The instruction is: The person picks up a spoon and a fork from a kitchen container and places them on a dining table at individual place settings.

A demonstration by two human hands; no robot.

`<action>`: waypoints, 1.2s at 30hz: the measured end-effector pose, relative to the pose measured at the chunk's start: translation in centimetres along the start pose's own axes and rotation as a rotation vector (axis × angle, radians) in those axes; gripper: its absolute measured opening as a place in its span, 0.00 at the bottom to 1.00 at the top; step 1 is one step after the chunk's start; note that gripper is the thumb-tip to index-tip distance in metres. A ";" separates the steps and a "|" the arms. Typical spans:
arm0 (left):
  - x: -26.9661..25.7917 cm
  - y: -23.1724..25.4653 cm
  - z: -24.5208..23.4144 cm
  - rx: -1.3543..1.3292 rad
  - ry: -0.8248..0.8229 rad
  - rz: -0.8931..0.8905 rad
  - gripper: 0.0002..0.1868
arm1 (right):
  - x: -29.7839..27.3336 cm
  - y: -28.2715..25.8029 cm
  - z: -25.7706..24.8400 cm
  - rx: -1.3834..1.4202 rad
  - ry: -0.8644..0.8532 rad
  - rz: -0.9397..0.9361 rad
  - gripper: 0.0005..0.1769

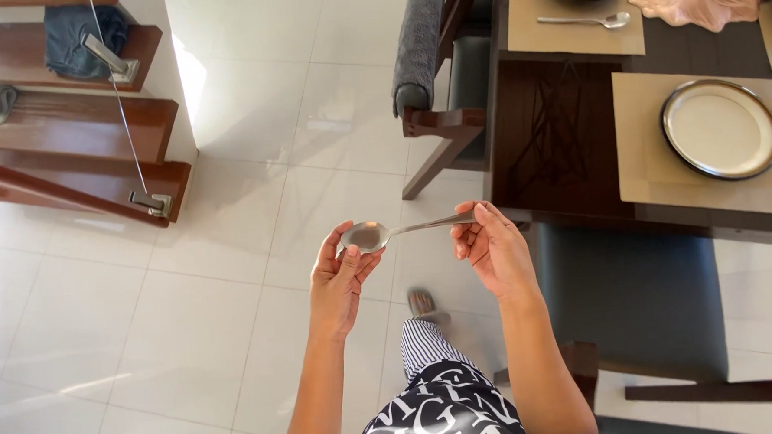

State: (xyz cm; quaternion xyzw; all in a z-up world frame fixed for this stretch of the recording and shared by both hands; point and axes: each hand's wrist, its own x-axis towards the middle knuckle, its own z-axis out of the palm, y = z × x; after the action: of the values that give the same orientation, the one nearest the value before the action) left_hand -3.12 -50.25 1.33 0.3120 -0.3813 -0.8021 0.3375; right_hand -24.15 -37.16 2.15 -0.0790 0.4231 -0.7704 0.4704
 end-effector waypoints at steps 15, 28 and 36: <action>29.3 10.8 -2.8 -0.009 -0.025 0.056 0.24 | 30.2 -2.7 10.3 -0.044 -0.115 -0.028 0.16; 52.3 17.1 -3.2 -0.055 -0.169 0.012 0.24 | 48.7 -5.9 17.1 -0.049 -0.037 -0.129 0.21; 67.6 24.3 -3.5 0.050 -0.251 -0.065 0.25 | 60.8 -6.7 23.2 -0.074 0.135 -0.184 0.19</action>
State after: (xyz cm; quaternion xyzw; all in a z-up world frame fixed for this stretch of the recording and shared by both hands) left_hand -32.12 -116.07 3.10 0.2297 -0.4300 -0.8356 0.2533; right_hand -49.67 -97.36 4.81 -0.0827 0.4730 -0.7977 0.3648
